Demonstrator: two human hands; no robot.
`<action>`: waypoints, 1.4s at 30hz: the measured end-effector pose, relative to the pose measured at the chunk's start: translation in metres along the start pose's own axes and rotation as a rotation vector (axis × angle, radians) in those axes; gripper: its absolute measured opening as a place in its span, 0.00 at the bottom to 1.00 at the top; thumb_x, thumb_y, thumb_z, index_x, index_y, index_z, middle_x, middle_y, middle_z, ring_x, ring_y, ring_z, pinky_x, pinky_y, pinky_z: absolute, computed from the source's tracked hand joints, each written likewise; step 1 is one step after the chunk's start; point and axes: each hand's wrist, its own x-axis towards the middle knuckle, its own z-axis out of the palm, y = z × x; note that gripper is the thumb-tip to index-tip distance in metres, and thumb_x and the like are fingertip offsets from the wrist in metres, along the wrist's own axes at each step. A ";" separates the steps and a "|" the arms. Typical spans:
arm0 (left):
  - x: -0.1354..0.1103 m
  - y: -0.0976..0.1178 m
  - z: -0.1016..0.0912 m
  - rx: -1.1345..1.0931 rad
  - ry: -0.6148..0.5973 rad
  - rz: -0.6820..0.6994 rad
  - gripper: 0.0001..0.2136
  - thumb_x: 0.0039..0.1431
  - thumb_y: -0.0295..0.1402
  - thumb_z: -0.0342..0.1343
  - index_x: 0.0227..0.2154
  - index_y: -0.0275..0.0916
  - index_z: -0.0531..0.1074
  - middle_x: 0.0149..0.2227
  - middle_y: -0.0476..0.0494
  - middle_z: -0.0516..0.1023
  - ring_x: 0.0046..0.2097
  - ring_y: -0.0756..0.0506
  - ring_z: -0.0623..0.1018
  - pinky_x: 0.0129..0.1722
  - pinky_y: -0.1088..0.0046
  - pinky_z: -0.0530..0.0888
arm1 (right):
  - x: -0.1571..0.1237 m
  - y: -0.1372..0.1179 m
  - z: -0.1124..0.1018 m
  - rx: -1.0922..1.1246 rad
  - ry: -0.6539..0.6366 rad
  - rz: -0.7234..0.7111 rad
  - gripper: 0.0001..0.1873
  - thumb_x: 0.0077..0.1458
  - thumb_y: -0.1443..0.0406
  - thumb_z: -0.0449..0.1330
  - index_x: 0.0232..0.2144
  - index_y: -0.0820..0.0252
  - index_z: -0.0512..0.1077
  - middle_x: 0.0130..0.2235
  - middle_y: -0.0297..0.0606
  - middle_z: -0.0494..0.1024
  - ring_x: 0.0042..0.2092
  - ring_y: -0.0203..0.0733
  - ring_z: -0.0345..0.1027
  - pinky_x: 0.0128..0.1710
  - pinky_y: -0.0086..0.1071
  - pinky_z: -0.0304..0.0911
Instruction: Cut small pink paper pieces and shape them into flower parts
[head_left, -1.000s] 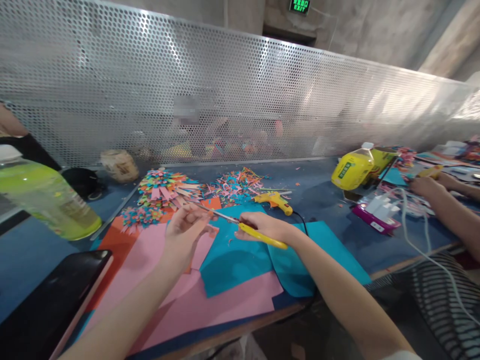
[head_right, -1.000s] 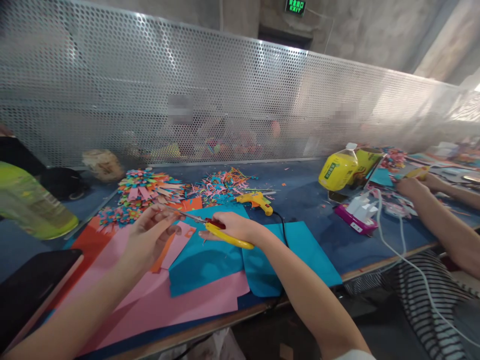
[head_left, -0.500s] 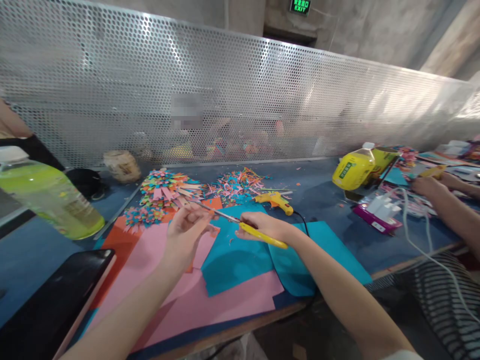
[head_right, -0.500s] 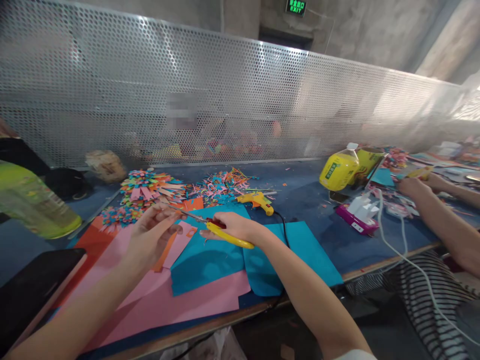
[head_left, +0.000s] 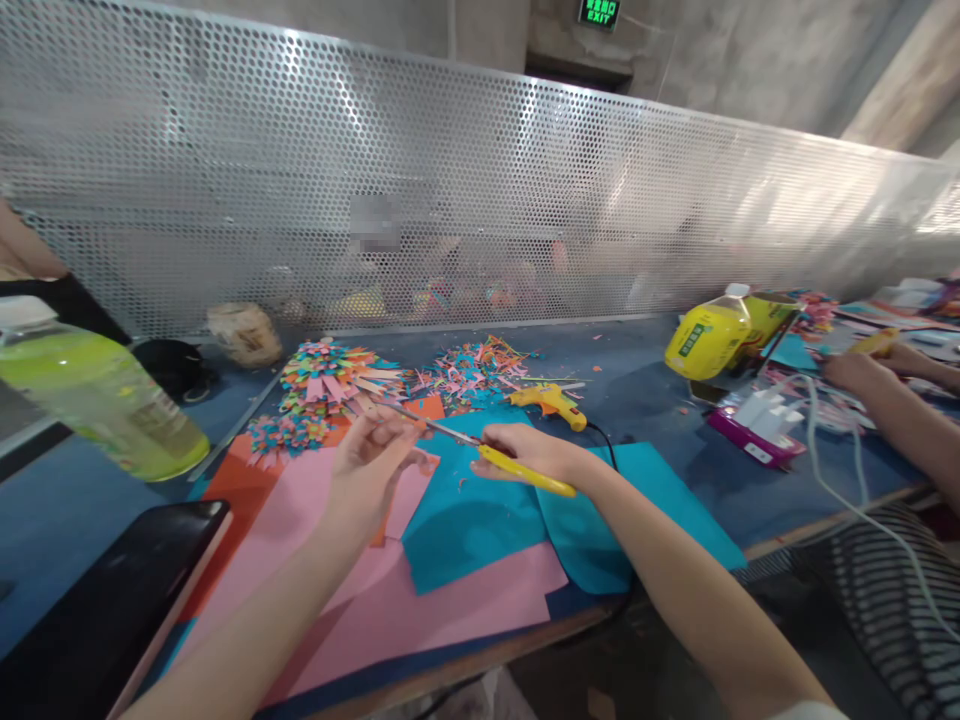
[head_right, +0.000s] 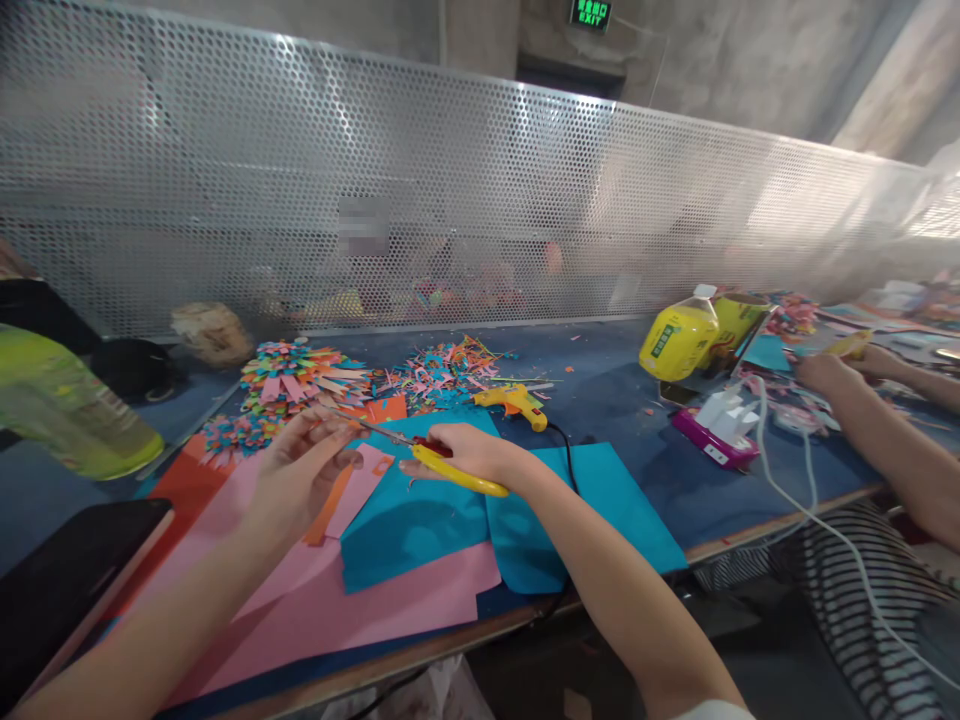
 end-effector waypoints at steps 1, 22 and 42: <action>0.000 0.000 0.000 -0.002 0.001 0.003 0.12 0.36 0.27 0.64 0.25 0.39 0.66 0.22 0.54 0.73 0.22 0.51 0.74 0.19 0.77 0.70 | 0.000 0.000 0.000 -0.003 0.001 -0.003 0.19 0.49 0.51 0.53 0.23 0.60 0.55 0.24 0.28 0.55 0.25 0.29 0.46 0.23 0.25 0.48; 0.001 -0.001 -0.001 -0.042 0.045 -0.008 0.13 0.36 0.26 0.63 0.26 0.39 0.67 0.22 0.52 0.74 0.25 0.50 0.74 0.20 0.78 0.71 | 0.000 0.001 0.000 -0.021 0.006 0.001 0.20 0.48 0.50 0.53 0.22 0.60 0.54 0.23 0.28 0.54 0.25 0.29 0.46 0.23 0.25 0.47; 0.004 -0.002 -0.004 -0.073 0.066 0.007 0.12 0.35 0.25 0.63 0.25 0.39 0.67 0.22 0.53 0.72 0.26 0.52 0.73 0.20 0.81 0.69 | -0.001 -0.003 -0.004 -0.031 0.005 0.046 0.20 0.46 0.51 0.55 0.20 0.60 0.55 0.22 0.27 0.53 0.25 0.29 0.45 0.22 0.25 0.44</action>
